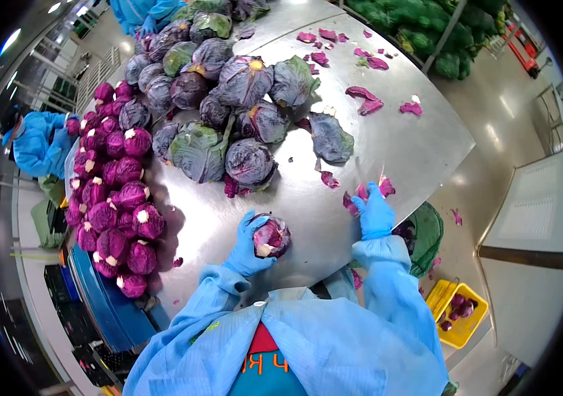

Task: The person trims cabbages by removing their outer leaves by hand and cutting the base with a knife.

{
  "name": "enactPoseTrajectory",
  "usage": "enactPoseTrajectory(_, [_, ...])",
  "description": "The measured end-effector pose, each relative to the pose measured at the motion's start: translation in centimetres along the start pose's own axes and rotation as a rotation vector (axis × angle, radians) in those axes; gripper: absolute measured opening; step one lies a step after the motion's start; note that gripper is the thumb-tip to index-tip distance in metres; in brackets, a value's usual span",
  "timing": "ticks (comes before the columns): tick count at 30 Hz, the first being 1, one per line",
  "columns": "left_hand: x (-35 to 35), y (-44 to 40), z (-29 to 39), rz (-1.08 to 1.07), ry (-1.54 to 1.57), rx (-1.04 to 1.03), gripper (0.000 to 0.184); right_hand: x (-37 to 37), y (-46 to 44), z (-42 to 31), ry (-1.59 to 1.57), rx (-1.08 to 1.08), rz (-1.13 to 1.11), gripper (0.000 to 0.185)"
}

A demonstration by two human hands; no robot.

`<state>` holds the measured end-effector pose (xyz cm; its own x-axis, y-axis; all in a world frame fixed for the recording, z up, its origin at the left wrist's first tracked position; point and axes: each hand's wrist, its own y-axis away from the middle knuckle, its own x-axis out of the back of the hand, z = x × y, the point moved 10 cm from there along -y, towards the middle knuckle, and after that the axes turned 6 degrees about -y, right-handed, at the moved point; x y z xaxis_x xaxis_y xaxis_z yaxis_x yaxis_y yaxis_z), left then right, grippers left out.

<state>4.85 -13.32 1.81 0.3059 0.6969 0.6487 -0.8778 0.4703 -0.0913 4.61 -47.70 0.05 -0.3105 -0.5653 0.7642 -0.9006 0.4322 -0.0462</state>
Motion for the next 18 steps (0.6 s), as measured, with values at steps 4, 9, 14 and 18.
enactPoseTrajectory(4, [0.5,-0.2,1.0,0.059,-0.003,0.101,0.094,-5.1,4.9,-8.1,-0.324,-0.015,-0.462,0.043])
enactPoseTrajectory(9, [0.4,0.2,-0.1,0.233,0.061,0.247,0.058,-12.5,7.9,-11.3,-0.797,-0.208,-0.686,0.042])
enactPoseTrajectory(14, [0.3,0.7,-0.6,0.351,0.123,0.238,0.061,-12.9,7.1,-12.5,-0.820,-0.098,-0.775,0.036])
enactPoseTrajectory(18, [-0.3,0.8,-2.9,0.333,0.247,0.255,0.064,-10.1,6.8,-16.1,-0.532,0.347,-0.518,0.025])
